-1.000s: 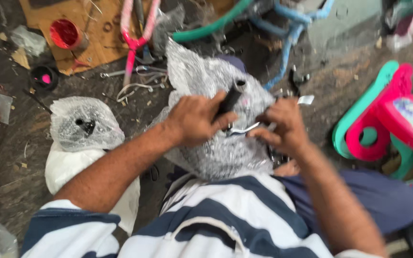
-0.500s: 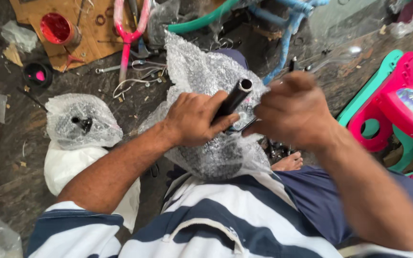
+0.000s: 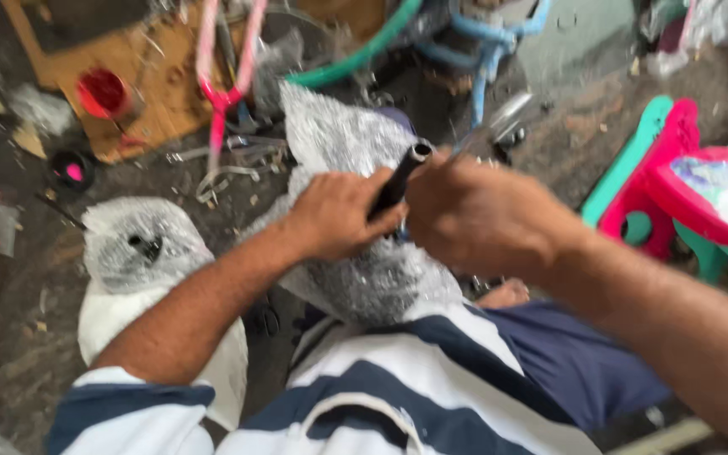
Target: The person unwraps bubble-wrapped bicycle handlebars, fits them into the headset, and tightens the bolts using a wrench while sitting on the floor.
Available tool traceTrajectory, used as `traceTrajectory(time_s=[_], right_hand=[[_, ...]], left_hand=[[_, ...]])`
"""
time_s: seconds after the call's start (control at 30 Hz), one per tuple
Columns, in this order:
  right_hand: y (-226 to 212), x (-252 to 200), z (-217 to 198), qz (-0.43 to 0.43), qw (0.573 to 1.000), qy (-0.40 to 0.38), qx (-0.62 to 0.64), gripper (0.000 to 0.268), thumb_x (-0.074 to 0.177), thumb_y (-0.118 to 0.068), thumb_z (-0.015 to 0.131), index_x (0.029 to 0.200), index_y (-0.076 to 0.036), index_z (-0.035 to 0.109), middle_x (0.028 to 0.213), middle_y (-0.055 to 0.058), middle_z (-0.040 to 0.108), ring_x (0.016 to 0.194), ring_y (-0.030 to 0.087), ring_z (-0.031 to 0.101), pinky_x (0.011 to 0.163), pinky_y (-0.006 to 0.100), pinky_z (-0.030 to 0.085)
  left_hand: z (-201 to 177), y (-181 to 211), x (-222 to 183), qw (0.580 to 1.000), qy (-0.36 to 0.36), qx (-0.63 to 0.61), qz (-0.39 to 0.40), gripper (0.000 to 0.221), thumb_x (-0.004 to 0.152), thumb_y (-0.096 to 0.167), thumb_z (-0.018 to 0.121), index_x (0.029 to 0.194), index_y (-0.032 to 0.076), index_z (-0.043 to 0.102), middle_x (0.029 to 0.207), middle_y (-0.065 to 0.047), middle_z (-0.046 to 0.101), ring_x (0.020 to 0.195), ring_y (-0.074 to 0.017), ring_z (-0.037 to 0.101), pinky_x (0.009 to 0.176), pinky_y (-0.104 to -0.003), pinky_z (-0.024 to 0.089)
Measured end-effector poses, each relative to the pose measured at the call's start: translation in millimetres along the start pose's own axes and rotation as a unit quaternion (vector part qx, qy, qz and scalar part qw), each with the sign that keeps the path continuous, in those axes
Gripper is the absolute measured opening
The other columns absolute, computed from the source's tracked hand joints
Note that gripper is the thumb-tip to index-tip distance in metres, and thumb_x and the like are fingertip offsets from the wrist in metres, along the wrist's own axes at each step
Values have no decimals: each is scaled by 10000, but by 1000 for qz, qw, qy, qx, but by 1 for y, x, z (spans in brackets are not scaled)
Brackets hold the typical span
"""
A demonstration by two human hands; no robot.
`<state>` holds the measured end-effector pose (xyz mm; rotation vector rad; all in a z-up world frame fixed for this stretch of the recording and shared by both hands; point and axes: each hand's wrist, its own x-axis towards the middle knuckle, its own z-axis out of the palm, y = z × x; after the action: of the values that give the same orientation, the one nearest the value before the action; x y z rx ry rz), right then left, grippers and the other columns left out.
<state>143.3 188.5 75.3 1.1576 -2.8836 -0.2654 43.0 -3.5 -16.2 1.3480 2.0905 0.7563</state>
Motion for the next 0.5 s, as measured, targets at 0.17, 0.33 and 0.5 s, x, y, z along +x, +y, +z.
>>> traceTrajectory(time_s=[0.17, 0.33, 0.5], right_hand=[[-31, 28, -22, -128, 957, 15, -259, 266, 757, -291, 583, 812, -88, 745, 885, 36, 703, 993, 217, 595, 968, 331, 388], [-13, 17, -20, -133, 928, 32, -345, 180, 768, -283, 613, 730, -129, 698, 745, 13, 615, 769, 185, 557, 792, 319, 394], [-3, -34, 49, -174, 912, 14, -371, 310, 759, -328, 675, 609, -244, 417, 654, -34, 418, 660, 173, 470, 734, 362, 371]], left_hand=[[1, -7, -1, 993, 65, -8, 102, 313, 934, 343, 643, 1120, 111, 548, 900, -162, 717, 873, -439, 692, 738, -559, 517], [4, 3, -4, 997, 67, -29, 22, 485, 829, 405, 712, 1158, 80, 564, 713, -163, 669, 689, -438, 665, 649, -576, 488], [21, -1, -13, 994, 95, -11, 48, 293, 933, 334, 701, 1058, 94, 587, 656, -110, 614, 582, -340, 628, 603, -478, 493]])
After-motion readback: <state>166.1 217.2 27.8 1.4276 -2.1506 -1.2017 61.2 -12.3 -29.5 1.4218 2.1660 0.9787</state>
